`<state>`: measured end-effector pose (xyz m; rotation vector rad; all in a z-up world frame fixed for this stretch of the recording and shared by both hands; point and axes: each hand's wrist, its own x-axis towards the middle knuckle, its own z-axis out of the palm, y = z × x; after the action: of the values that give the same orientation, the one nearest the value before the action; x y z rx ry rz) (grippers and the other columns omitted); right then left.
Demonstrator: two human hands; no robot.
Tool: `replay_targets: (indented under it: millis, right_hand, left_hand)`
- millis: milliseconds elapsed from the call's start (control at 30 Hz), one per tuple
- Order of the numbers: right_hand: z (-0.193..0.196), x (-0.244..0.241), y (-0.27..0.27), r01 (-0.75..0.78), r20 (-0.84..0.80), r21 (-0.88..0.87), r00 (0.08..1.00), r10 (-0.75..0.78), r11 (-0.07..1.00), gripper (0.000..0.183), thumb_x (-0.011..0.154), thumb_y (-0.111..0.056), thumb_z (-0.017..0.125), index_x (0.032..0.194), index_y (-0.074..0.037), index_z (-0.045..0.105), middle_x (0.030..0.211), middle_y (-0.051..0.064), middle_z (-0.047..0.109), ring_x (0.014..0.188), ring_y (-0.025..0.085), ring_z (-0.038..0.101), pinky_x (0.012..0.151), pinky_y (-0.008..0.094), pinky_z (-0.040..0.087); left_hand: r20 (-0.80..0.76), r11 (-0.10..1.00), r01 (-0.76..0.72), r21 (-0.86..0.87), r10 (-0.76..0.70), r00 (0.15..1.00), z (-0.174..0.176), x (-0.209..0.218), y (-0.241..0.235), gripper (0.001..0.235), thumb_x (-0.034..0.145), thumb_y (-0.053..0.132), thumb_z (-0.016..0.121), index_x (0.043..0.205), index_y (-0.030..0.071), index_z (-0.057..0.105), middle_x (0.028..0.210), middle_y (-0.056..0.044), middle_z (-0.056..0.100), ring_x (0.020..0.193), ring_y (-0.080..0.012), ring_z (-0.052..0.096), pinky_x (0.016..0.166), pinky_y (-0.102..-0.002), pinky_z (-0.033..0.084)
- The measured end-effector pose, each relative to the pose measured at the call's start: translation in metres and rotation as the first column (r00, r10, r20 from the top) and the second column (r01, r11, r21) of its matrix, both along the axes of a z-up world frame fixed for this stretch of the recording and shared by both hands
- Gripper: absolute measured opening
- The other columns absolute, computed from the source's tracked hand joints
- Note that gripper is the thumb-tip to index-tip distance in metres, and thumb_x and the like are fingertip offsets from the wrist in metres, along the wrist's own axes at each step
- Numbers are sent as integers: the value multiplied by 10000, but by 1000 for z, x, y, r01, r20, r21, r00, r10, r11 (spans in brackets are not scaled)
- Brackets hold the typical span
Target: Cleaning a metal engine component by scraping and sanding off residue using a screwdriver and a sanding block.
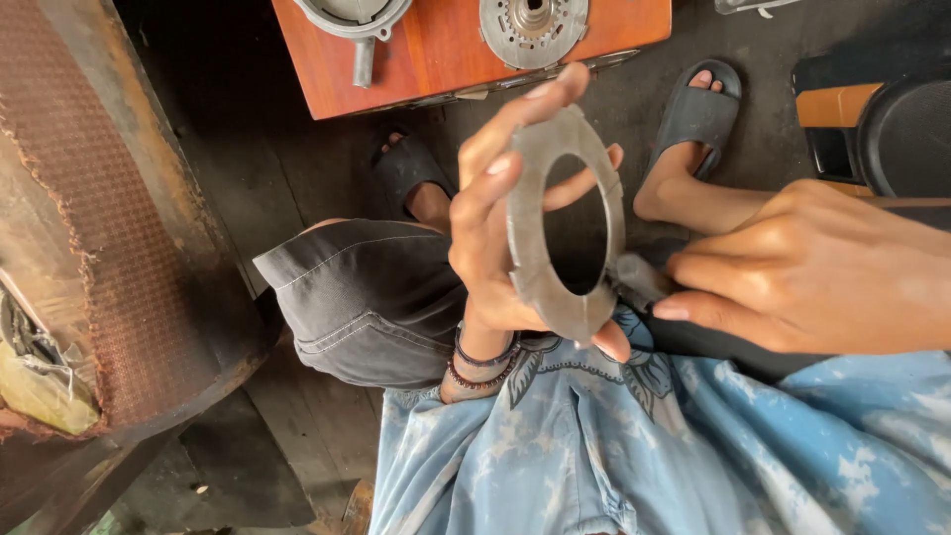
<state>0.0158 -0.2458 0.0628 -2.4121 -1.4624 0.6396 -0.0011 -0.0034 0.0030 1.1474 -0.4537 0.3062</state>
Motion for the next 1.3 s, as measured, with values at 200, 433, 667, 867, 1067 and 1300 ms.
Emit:
replay_targets:
  millis: [200,433,667,867,1067,1300]
  right_hand:
    - [2,7,3,14,-73,100,997,-7,995,389,1002,-488,580,793,-164,629,675,-23,619,564,310,631,433,472,523]
    - [-2,18,1,77,182,37,980,-82,996,356,1023,-465,545,921,-139,646,871,41,694,388,306,599,370,418,463]
    - [3,6,7,-19,24,81,1000,17,997,429,1025,-503,550,751,-174,575,627,-28,574,445,286,578,321,447,453]
    - [10,19,11,18,244,43,969,-28,999,377,1029,-466,505,929,-113,593,931,60,594,366,262,529,348,374,414]
    - [5,12,6,-5,62,107,998,-2,994,424,1021,-483,575,747,-161,588,730,1,604,398,289,543,346,425,417]
    - [-3,14,19,19,85,70,996,-25,997,437,1033,-435,551,811,-65,623,994,232,616,368,349,559,367,437,516]
  left_hand:
    - [-9,993,114,-17,-114,993,-1,-1,5,1158,638,436,949,1627,365,351,1648,-127,332,1617,-457,347,1170,-674,652]
    - [-33,994,88,-62,-90,995,6,-5,2,1086,660,477,882,1602,345,356,1597,-172,346,1564,-526,373,1029,-649,711]
    - [-33,991,75,-111,-80,996,3,-6,2,1118,643,505,857,1614,312,338,1602,-219,337,1547,-560,379,1061,-684,675]
    - [34,993,88,-75,-86,996,0,-3,3,1139,621,548,852,1600,277,337,1558,-215,356,1517,-471,408,1097,-720,615]
    - [-1,985,145,-95,-146,989,5,-4,4,1100,671,535,830,1615,286,324,1588,-230,341,1532,-563,388,1047,-656,686]
    - [-260,992,37,-118,-67,963,5,-7,6,1177,707,475,902,1635,84,293,1695,-250,326,1618,-533,402,1111,-522,683]
